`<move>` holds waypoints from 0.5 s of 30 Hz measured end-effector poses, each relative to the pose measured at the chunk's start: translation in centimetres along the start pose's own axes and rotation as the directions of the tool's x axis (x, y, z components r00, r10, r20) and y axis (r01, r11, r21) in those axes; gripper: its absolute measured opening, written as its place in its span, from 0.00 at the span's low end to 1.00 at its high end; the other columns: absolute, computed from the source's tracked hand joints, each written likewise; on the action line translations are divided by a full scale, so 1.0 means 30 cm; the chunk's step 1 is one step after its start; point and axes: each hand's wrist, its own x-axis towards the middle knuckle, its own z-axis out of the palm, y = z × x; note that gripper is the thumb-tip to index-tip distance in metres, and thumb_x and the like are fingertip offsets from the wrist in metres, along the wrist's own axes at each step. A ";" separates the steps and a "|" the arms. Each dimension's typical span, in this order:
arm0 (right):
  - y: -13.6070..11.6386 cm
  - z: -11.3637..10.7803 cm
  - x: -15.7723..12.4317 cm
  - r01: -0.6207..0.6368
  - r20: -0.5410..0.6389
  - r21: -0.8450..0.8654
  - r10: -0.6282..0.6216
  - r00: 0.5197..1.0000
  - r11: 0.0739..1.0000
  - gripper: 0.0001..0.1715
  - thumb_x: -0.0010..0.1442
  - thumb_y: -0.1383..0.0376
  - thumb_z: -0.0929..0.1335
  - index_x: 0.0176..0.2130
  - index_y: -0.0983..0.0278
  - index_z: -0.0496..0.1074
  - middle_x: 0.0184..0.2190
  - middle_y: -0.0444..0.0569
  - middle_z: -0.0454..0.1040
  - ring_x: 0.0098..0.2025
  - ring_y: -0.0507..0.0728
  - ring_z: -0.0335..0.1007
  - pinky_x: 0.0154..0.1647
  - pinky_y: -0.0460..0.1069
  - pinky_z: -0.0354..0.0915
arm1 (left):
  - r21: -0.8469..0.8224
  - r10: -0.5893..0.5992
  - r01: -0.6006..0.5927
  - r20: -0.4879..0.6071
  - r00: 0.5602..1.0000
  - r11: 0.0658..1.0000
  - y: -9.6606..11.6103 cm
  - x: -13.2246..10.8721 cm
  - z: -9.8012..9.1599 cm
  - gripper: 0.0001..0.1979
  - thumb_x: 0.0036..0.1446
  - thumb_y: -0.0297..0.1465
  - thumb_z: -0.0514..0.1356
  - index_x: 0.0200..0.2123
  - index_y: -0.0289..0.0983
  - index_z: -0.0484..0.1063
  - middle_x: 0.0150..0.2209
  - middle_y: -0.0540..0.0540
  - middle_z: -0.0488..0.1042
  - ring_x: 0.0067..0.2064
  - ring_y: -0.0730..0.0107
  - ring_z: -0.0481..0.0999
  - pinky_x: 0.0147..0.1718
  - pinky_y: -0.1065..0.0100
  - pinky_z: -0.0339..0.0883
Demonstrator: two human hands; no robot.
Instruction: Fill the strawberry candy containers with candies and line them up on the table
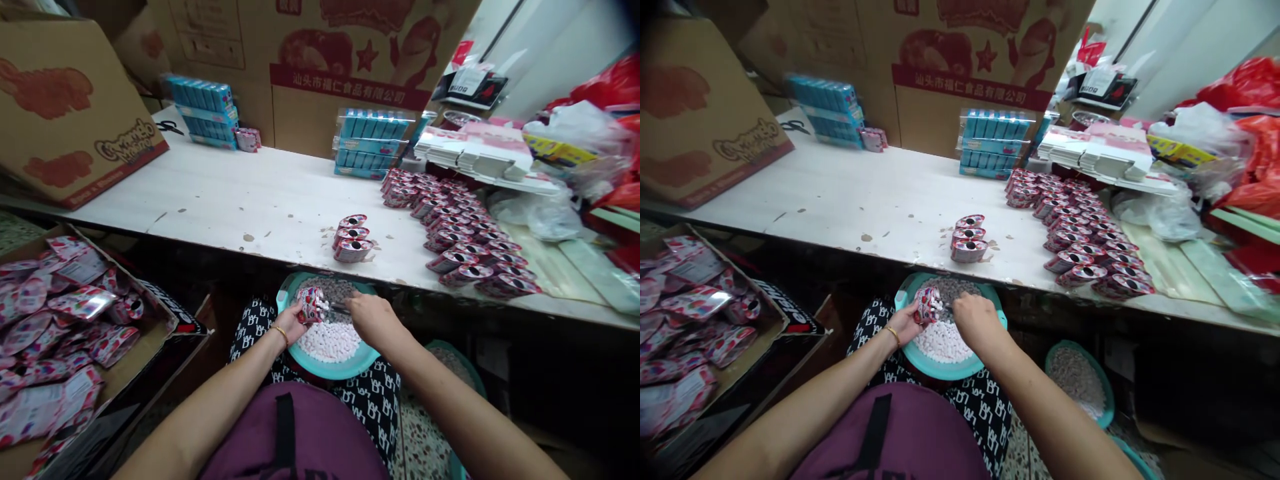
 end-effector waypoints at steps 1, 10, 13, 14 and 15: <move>0.007 0.003 -0.009 0.000 -0.008 -0.002 0.000 1.000 1.000 0.17 0.55 0.73 0.56 0.37 0.65 0.71 0.36 0.53 0.71 0.36 0.54 0.69 0.33 0.45 0.61 | -0.011 -0.008 0.008 -0.004 1.000 1.000 0.001 0.005 0.000 0.09 0.57 0.27 0.50 0.38 0.32 0.68 0.30 0.43 0.75 0.29 0.69 0.74 0.28 0.68 0.66; 0.194 0.262 -0.026 -0.126 -0.131 0.191 0.153 0.980 0.973 0.24 0.58 0.72 0.55 0.52 0.59 0.63 0.39 0.48 0.69 0.39 0.51 0.67 0.34 0.44 0.57 | -0.048 -0.108 0.107 -0.017 0.994 0.993 0.016 0.021 -0.017 0.10 0.58 0.29 0.50 0.30 0.32 0.68 0.22 0.46 0.73 0.22 0.74 0.71 0.22 0.73 0.64; 0.184 0.394 0.053 -0.257 -0.095 0.198 0.280 0.955 0.946 0.23 0.58 0.73 0.54 0.51 0.66 0.63 0.43 0.54 0.67 0.41 0.54 0.66 0.36 0.45 0.58 | 0.031 0.041 -0.040 -0.025 0.999 0.999 0.044 -0.005 -0.025 0.07 0.56 0.27 0.52 0.36 0.33 0.69 0.27 0.45 0.75 0.25 0.72 0.73 0.24 0.71 0.66; 0.161 0.436 0.086 -0.280 -0.066 0.207 0.299 0.952 0.937 0.22 0.58 0.74 0.54 0.48 0.68 0.65 0.44 0.57 0.67 0.42 0.55 0.65 0.37 0.46 0.58 | 0.049 0.105 -0.104 -0.025 0.994 0.993 0.059 -0.018 -0.031 0.08 0.56 0.26 0.53 0.37 0.34 0.69 0.29 0.45 0.75 0.27 0.71 0.74 0.25 0.70 0.67; 0.130 0.476 0.119 -0.288 -0.032 0.224 0.302 0.953 0.931 0.21 0.58 0.75 0.53 0.46 0.70 0.67 0.44 0.58 0.67 0.43 0.56 0.65 0.38 0.47 0.58 | 0.059 0.162 -0.160 -0.025 0.986 0.985 0.075 -0.031 -0.038 0.08 0.55 0.25 0.53 0.38 0.34 0.69 0.31 0.45 0.75 0.28 0.70 0.74 0.25 0.69 0.68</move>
